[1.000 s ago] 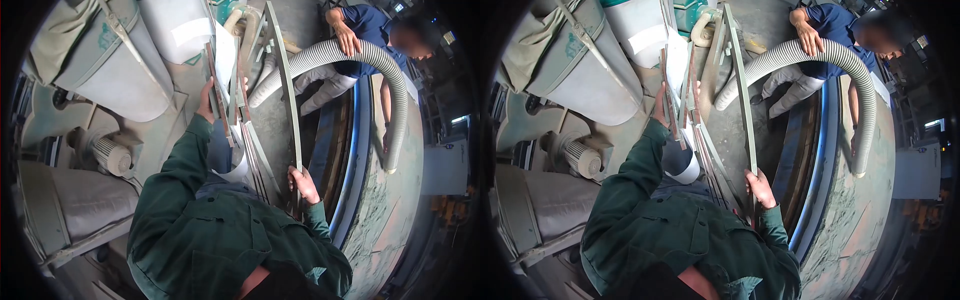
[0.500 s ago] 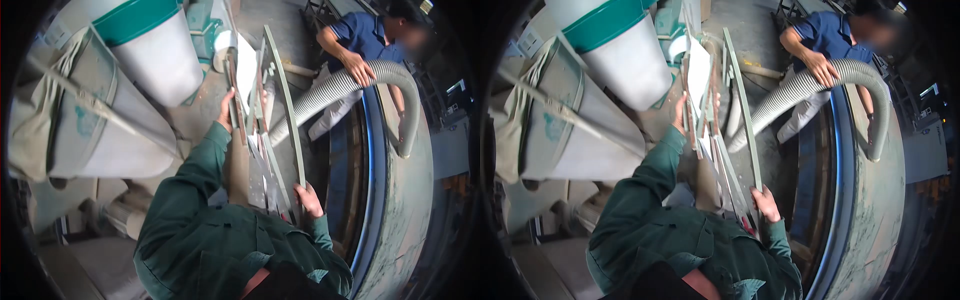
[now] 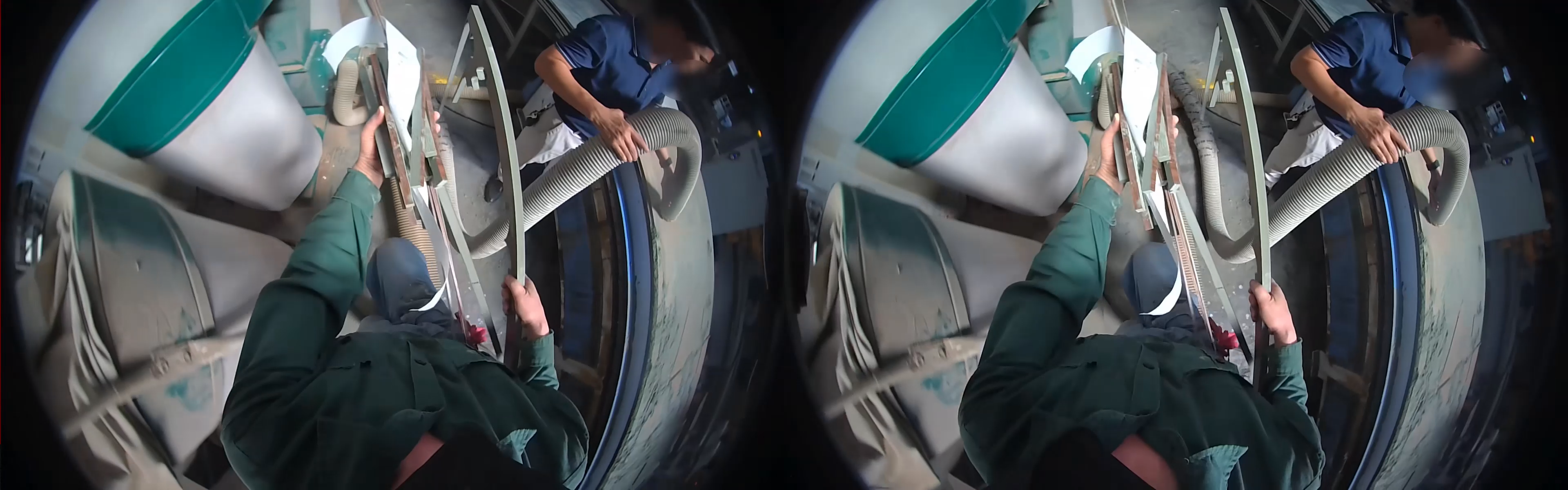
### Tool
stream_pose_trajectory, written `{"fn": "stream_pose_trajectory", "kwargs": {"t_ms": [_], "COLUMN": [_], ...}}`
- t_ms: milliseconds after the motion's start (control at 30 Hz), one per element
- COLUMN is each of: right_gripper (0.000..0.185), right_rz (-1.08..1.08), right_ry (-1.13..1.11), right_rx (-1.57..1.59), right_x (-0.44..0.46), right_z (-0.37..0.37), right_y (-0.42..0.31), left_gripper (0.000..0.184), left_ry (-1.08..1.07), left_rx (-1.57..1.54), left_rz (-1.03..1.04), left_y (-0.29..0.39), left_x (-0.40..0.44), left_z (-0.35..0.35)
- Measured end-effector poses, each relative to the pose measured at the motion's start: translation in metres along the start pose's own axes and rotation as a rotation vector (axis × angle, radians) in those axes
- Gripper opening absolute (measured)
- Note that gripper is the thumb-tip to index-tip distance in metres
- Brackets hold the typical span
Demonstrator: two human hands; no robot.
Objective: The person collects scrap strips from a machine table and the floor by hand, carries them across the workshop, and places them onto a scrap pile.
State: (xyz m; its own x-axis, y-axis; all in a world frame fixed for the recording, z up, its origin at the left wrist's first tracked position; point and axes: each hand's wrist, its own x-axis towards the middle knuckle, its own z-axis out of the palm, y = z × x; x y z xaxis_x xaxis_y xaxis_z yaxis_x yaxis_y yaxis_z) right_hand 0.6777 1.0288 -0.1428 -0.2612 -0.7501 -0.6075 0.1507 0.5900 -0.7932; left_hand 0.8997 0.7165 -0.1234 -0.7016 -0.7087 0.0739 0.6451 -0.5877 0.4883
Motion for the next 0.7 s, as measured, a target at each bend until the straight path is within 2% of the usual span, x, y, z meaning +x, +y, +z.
{"fn": "stream_pose_trajectory", "kwargs": {"t_ms": [67,100,200,300,333,400,433,467,633,700], "right_gripper": [0.021,0.021,0.022,0.024,0.024,0.024,0.023,0.024,0.025,0.025], "right_rz": [0.04,0.038,0.048,0.011,0.002,0.042,0.044,0.043,0.036,0.036], "right_ry": [0.038,0.037,0.076,0.065,0.075,0.076,0.126,0.177,0.167,0.173], "right_rx": [0.03,0.024,0.048,0.015,0.043,-0.002,0.016,0.022,0.092,0.098], "right_x": [0.015,0.027,0.065,0.097,0.116,0.152,0.157,0.171,0.231,0.248], "right_z": [0.015,0.018,0.032,0.043,0.042,0.038,0.042,0.045,0.058,0.067], "right_y": [-0.008,-0.009,-0.018,-0.033,-0.031,-0.047,-0.062,-0.065,-0.118,-0.14], "left_gripper": [0.09,0.08,0.084,0.087,0.087,0.086,0.086,0.087,0.086,0.088], "left_ry": [0.013,-0.011,0.002,-0.006,0.047,-0.118,-0.082,-0.006,-0.024,0.033], "left_rx": [0.062,-0.022,0.045,0.005,-0.141,-0.007,-0.116,-0.139,-0.133,0.027], "left_rz": [-0.008,-0.007,-0.005,-0.088,-0.123,-0.081,-0.173,-0.17,-0.156,-0.113], "left_y": [0.016,0.024,0.045,0.062,0.066,0.078,0.083,0.091,0.149,0.169], "left_x": [0.014,0.028,0.065,0.103,0.115,0.157,0.17,0.187,0.256,0.273], "left_z": [-0.009,-0.015,-0.034,-0.058,-0.059,-0.088,-0.099,-0.109,-0.14,-0.142]}}
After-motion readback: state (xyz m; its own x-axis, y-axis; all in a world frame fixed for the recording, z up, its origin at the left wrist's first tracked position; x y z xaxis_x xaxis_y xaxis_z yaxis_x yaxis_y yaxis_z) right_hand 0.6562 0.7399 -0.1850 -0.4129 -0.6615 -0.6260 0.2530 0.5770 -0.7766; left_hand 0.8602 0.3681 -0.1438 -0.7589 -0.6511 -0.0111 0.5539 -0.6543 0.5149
